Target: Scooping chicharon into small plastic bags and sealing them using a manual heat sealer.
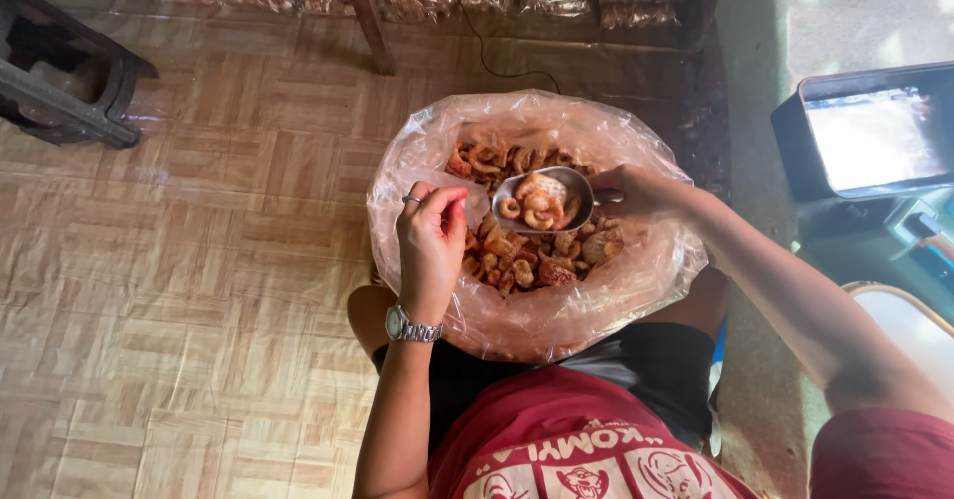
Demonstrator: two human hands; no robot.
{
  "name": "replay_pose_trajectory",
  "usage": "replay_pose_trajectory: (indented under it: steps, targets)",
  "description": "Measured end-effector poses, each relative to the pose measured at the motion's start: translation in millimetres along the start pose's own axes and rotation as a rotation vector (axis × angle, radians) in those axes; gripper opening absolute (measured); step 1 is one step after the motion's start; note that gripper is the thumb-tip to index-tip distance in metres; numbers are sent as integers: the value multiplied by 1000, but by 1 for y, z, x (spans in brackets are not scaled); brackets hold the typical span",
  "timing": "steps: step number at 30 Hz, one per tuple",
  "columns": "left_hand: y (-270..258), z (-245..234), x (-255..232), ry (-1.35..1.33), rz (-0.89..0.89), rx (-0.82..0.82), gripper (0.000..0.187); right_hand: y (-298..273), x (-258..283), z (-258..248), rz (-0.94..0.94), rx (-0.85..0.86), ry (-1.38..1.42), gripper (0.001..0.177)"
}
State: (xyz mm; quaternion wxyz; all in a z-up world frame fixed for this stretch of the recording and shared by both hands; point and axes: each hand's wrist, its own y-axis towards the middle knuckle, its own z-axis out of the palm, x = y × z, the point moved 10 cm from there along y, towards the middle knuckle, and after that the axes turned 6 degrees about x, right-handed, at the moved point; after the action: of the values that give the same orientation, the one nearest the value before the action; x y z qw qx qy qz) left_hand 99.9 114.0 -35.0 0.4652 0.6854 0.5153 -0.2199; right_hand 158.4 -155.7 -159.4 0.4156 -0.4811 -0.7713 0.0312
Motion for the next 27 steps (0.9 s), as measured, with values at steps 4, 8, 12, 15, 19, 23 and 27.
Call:
replay_pose_trajectory:
  steps: [4,8,12,15,19,23,27]
  targets:
    - [0,8,9,-13,-3,-9,9,-15,33,-11,-6,45,49,23]
    - [-1,25,15,3,-16,-10,9,-43,68,-25,10,47,90,17]
    - [5,35,10,3,-34,20,13,-79,97,-58,-4,-59,-36,27]
    - [10,43,-5,-10,-9,57,13,-97,123,-70,-30,-131,-242,30]
    - [9,59,-5,-31,2,33,9,-100,146,-75,60,-285,-621,13]
    - [7,65,-16,-65,-36,60,9,-104,164,-54,5,-321,-1026,6]
    - [5,86,-15,26,-57,103,7,-93,183,-37,30,-463,-1311,5]
